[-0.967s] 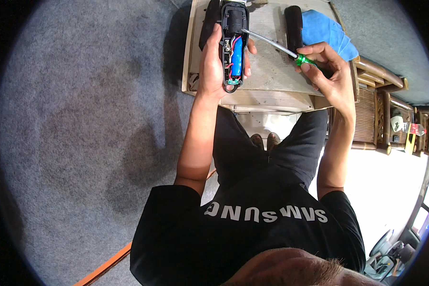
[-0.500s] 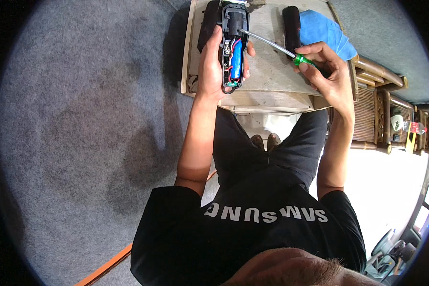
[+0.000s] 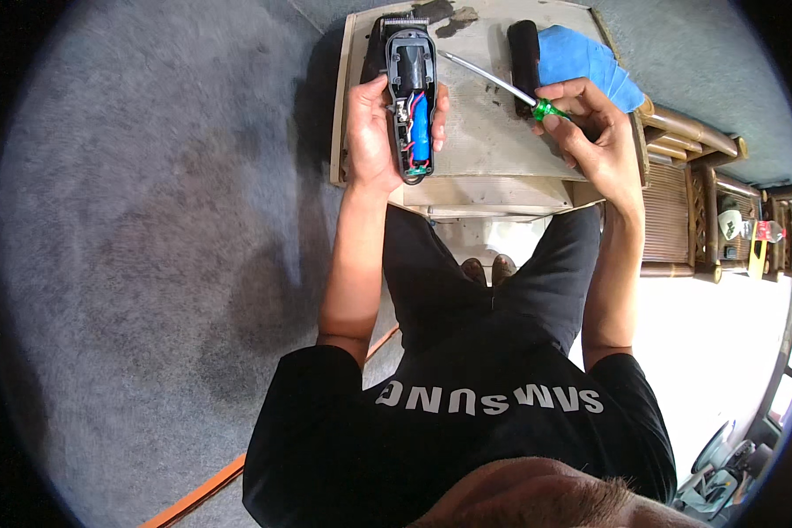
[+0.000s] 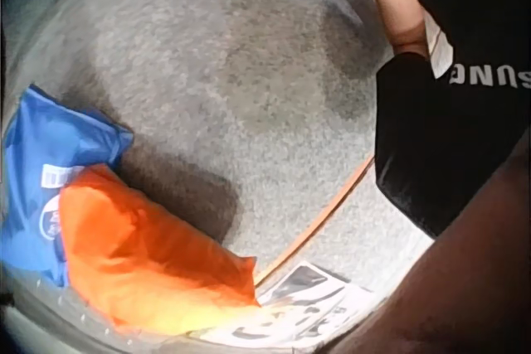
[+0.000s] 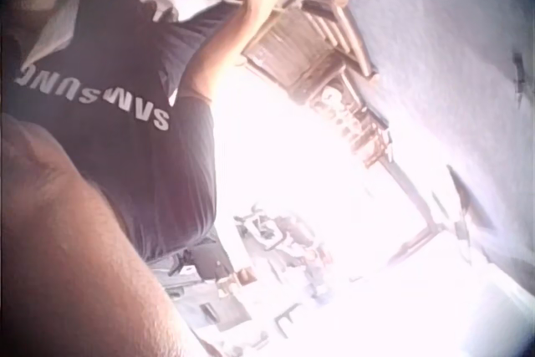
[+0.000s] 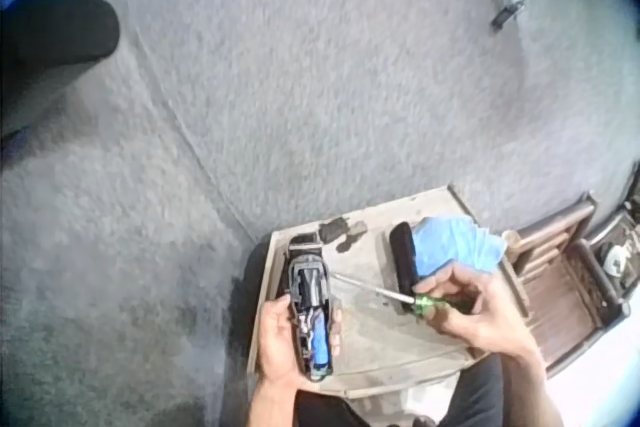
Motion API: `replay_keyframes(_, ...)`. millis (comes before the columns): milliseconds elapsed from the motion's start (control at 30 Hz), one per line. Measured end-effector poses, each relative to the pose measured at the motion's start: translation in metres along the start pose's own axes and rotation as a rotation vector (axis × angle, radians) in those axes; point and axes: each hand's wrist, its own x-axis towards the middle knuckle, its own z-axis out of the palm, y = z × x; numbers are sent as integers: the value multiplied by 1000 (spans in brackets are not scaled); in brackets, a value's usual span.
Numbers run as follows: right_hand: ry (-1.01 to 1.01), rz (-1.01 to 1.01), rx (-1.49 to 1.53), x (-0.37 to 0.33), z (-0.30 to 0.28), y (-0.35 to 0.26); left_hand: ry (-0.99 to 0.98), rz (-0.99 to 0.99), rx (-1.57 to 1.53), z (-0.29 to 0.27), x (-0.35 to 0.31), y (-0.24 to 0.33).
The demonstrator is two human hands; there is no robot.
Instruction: The person uses a screwdriver to remove screws from the back of a pair of hair clippers, then pulls the casing apart to expose the motor and battery.
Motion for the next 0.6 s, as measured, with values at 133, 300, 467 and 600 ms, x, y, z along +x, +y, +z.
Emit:
replay_keyframes(133, -12, -72, 67, 0, 3, 5, -32, -45, 145, 1, -3, 12)
replay_keyframes(300, -43, -55, -26, 0, 4, 2, 14, -73, 300, -7, -11, 20)
replay_keyframes(467, -28, -46, -49, 0, 7, -2, 84, -75, 308, -12, -14, 20)
replay_keyframes(600, -18, -31, -47, 0, 8, -3, 94, -77, 322, -8, -11, 19)
